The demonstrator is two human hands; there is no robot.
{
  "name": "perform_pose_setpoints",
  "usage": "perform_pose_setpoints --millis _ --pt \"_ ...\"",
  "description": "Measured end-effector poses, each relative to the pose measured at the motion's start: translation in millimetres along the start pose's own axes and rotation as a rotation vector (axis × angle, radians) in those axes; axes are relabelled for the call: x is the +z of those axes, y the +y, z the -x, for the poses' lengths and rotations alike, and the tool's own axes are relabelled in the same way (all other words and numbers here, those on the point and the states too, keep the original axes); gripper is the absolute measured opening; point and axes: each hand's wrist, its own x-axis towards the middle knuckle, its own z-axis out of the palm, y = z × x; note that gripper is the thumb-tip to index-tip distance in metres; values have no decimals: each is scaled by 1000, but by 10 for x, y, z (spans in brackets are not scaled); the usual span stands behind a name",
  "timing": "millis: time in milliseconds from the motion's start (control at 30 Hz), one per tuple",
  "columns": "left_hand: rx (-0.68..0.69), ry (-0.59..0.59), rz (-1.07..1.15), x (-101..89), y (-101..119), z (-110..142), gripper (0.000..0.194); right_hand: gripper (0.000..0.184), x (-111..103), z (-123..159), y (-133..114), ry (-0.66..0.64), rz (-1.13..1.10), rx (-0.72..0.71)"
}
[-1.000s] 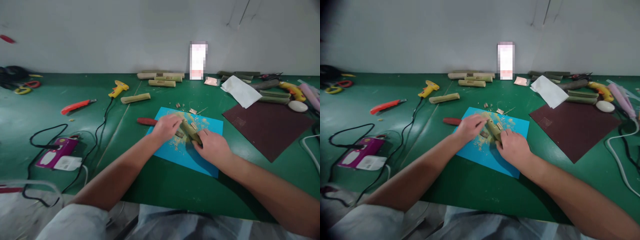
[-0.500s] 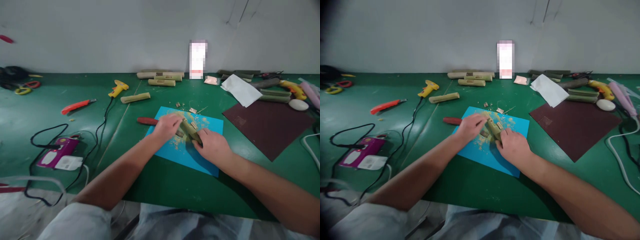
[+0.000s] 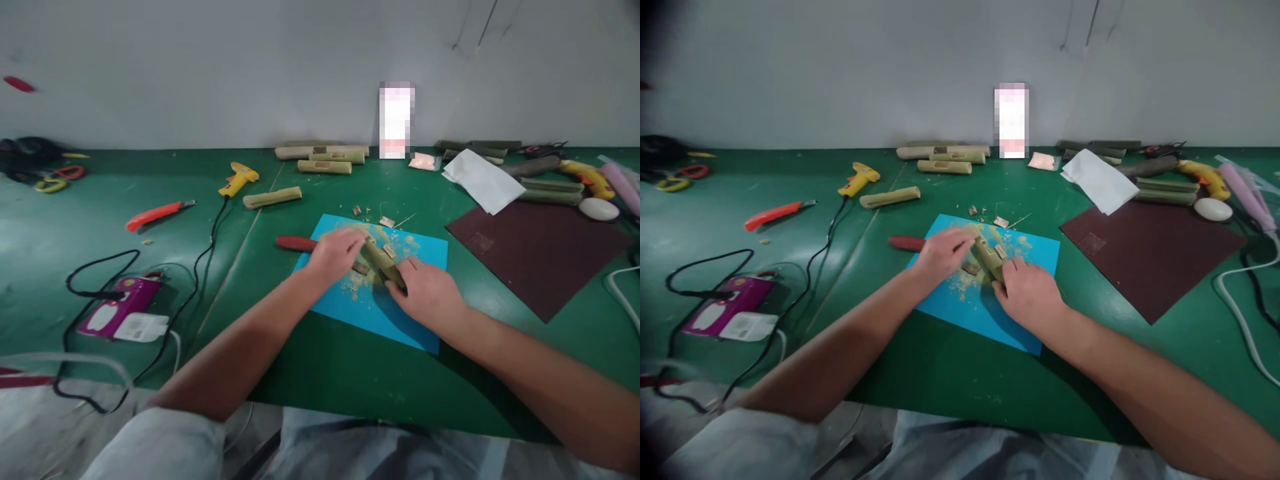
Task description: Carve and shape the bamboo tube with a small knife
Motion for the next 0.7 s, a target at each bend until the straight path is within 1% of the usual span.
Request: perform_pose_setpoints --millis 67,167,200,300,333,400,433,533,567,667,700 --pt "-13 21 -22 4 17 4 27 26 2 0 1 7 4 5" --pt "52 -42 0 9 33 14 28 25 2 0 0 -6 5 -2" --pt "50 -38 -2 9 29 16 28 25 2 0 0 -8 7 -2" --pt "-11 39 -34 6 8 20 29 25 11 1 4 1 14 7" --pt "3 26 -27 5 6 22 29 25 15 1 6 7 13 4" --pt "66 -47 8 3 11 28 29 24 24 2 10 9 8 -8" --pt "76 -57 15 0 17 30 28 24 27 2 11 9 7 -10" --pt "18 7 -21 -11 36 35 28 25 23 -3 7 18 9 -1" --pt "17 -2 -29 -13 46 41 28 25 18 -4 3 18 8 0" --pt "88 -132 7 -9 83 67 28 24 -3 -6 -8 -4 6 -5" --pt "84 -132 11 -7 96 73 28 24 -9 -5 -10 -9 5 -2"
